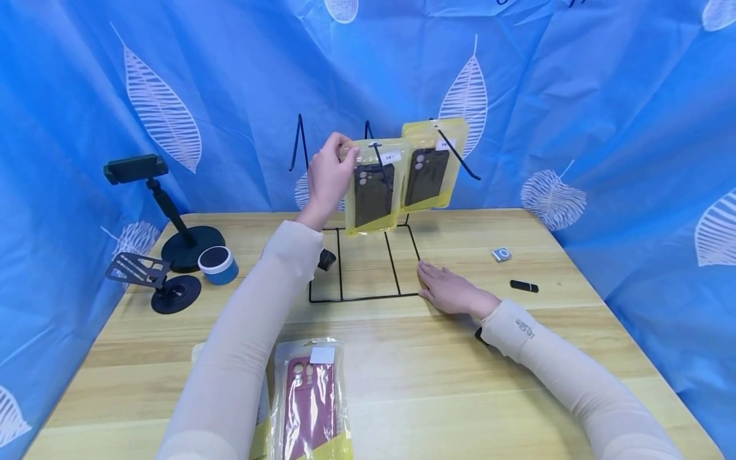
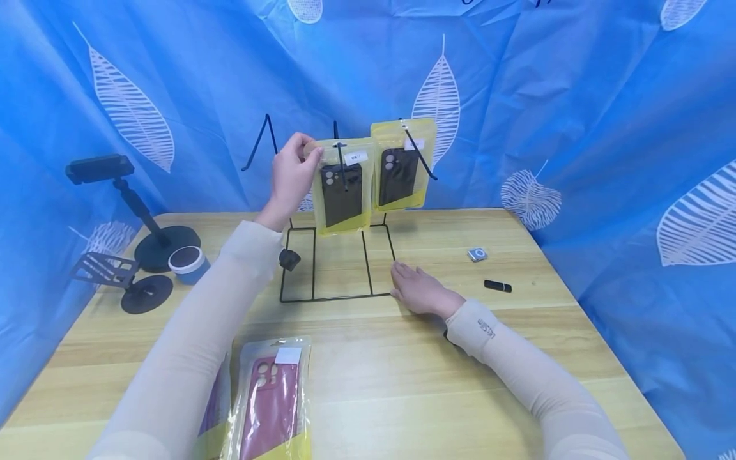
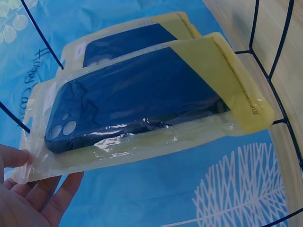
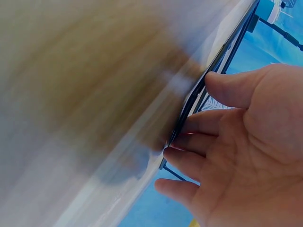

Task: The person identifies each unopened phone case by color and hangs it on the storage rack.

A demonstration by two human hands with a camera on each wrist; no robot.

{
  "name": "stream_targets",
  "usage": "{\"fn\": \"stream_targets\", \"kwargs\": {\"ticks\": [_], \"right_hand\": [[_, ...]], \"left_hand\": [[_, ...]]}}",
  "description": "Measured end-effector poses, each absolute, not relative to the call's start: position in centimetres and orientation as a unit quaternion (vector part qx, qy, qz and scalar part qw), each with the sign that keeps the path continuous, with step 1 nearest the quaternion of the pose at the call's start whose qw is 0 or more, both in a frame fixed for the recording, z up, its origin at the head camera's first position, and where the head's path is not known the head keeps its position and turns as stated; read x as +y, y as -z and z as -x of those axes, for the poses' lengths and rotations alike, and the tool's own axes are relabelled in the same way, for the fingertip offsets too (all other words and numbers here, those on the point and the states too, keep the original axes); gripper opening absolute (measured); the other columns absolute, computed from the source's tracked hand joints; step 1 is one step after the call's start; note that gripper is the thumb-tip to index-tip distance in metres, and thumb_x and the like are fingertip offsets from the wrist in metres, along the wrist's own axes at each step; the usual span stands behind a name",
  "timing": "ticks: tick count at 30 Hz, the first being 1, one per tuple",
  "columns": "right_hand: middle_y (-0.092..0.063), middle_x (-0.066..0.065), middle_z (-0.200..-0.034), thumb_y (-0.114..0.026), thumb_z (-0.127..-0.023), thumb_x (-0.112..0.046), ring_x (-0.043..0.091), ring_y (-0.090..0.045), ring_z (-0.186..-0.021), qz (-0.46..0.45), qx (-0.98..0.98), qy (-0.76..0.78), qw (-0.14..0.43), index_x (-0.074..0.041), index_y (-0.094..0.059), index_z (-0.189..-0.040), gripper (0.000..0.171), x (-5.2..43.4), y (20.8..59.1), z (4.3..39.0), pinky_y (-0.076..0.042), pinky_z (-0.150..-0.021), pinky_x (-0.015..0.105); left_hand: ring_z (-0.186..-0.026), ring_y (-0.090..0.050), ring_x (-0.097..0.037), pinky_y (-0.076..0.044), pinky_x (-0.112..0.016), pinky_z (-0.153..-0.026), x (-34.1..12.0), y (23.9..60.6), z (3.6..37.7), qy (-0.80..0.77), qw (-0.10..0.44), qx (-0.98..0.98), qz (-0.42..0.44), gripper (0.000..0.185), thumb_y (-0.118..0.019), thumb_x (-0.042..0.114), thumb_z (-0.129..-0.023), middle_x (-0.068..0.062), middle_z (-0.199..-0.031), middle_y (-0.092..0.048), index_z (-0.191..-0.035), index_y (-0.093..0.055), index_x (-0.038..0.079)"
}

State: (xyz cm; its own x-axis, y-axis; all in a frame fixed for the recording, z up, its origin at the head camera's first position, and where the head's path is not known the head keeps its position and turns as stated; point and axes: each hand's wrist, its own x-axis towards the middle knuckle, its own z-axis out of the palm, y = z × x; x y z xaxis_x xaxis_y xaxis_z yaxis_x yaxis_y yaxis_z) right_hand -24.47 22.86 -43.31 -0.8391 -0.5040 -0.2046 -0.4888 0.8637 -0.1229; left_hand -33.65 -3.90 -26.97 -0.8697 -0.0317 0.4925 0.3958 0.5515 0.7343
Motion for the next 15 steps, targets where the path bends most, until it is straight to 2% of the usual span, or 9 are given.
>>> {"fn": "stream_targets", "kwargs": {"ticks": [8,15], "right_hand": [[-0.022,0.026,-0.161,-0.040,-0.107,-0.029,0.038,-0.025,-0.150,0.267,0.957,0.018,0.111,0.009,-0.028,-0.152,0.060,23.0,43.4,24.5,-0.024,-0.120,0.059],[-0.022,0.024,-0.162,-0.040,-0.107,-0.030,0.037,-0.024,-0.150,0.263,0.958,0.019,0.114,0.007,-0.028,-0.152,0.060,22.9,43.4,24.5,-0.024,-0.120,0.059]], "left_hand": [[-0.054,-0.044,-0.015,-0.034,-0.028,-0.051,-3.9,27.1,34.6,0.468,0.225,-0.850,0.087,0.029,-0.052,0.039,-0.103,-0.001,-0.081,-0.063,-0.117,-0.062,0.015],[-0.062,-0.050,-0.018,-0.038,-0.030,-0.057,-3.8,27.1,35.6,0.463,0.223,-0.854,0.077,0.031,-0.050,0.041,-0.103,-0.002,-0.087,-0.065,-0.119,-0.060,0.017]]}}
